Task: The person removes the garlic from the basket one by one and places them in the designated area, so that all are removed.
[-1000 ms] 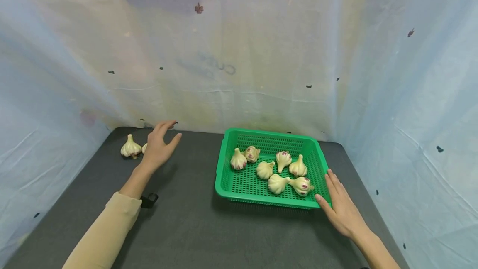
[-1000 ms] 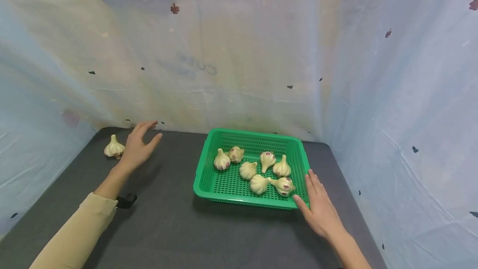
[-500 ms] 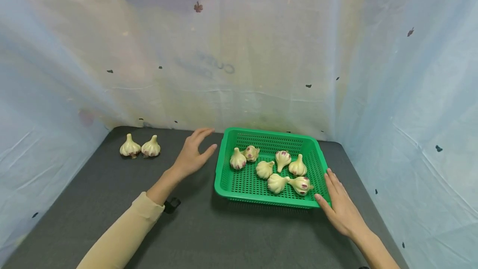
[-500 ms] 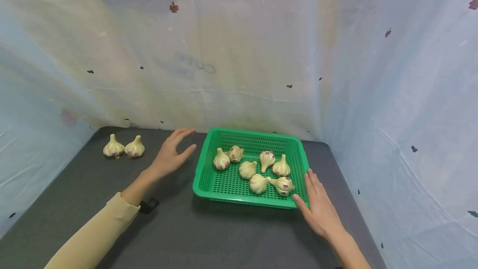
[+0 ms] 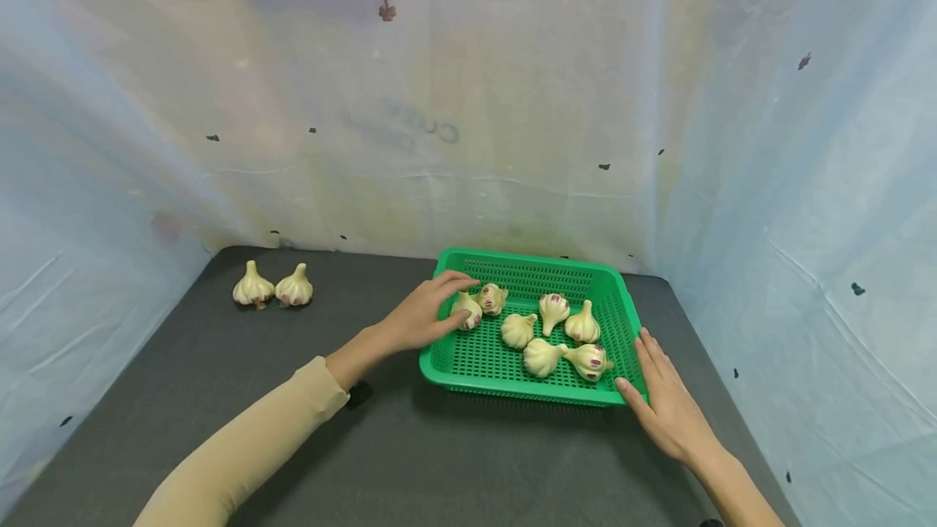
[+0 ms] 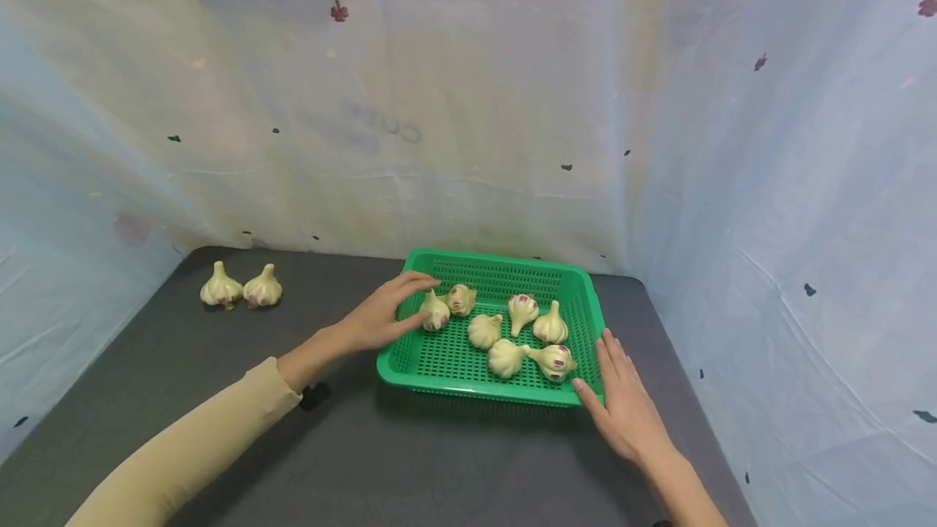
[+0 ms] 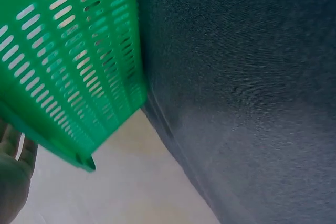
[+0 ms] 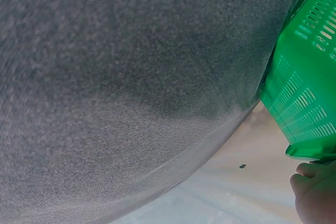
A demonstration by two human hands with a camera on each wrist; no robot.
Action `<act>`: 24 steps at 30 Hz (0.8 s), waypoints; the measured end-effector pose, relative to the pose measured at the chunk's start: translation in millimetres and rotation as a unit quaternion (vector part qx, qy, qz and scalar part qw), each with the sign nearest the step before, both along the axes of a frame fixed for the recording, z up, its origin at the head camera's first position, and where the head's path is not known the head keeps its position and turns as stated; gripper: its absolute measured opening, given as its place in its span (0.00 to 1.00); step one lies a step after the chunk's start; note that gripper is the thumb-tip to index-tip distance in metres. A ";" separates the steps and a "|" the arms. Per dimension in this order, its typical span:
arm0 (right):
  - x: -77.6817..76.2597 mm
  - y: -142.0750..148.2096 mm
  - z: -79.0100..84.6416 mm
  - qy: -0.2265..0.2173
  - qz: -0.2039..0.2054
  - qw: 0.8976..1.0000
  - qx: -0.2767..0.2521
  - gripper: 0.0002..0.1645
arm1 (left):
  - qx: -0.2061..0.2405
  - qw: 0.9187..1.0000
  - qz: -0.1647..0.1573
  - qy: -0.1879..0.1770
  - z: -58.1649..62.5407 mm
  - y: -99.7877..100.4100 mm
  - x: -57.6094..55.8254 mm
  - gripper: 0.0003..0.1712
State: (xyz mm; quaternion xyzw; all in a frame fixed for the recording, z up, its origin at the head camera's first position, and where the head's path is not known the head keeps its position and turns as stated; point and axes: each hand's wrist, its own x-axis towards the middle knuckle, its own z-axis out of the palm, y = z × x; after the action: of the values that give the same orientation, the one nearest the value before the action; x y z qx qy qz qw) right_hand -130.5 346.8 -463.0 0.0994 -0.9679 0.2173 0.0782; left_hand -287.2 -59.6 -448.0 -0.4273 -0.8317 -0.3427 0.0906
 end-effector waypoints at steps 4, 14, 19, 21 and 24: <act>-0.2 -1.2 1.0 0.001 0.000 1.000 0.001 0.47 | -0.040 0.998 -0.031 -0.033 -0.9 10.9 -4.6 0.29; -0.7 -0.7 1.6 0.008 0.001 1.000 0.003 0.46 | -0.139 0.987 -0.062 -0.043 0.1 45.6 -21.4 0.31; -0.7 -0.3 0.8 0.008 0.002 1.000 0.002 0.46 | -0.191 0.978 -0.068 -0.057 -1.4 63.9 -32.0 0.32; -0.3 -0.6 0.7 0.004 0.002 1.000 0.002 0.46 | -0.204 0.973 -0.076 -0.071 -1.6 69.5 -34.2 0.32; -0.1 -1.3 1.2 -0.001 0.000 1.000 0.001 0.46 | -0.226 0.967 -0.086 -0.085 -1.4 75.9 -35.9 0.33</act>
State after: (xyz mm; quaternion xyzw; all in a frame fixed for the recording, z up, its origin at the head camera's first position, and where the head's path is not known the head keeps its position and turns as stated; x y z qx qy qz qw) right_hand -130.6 345.5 -461.9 0.0995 -0.9682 0.2166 0.0766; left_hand -323.1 16.3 -449.4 -0.4758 -0.8523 -0.1878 -0.1095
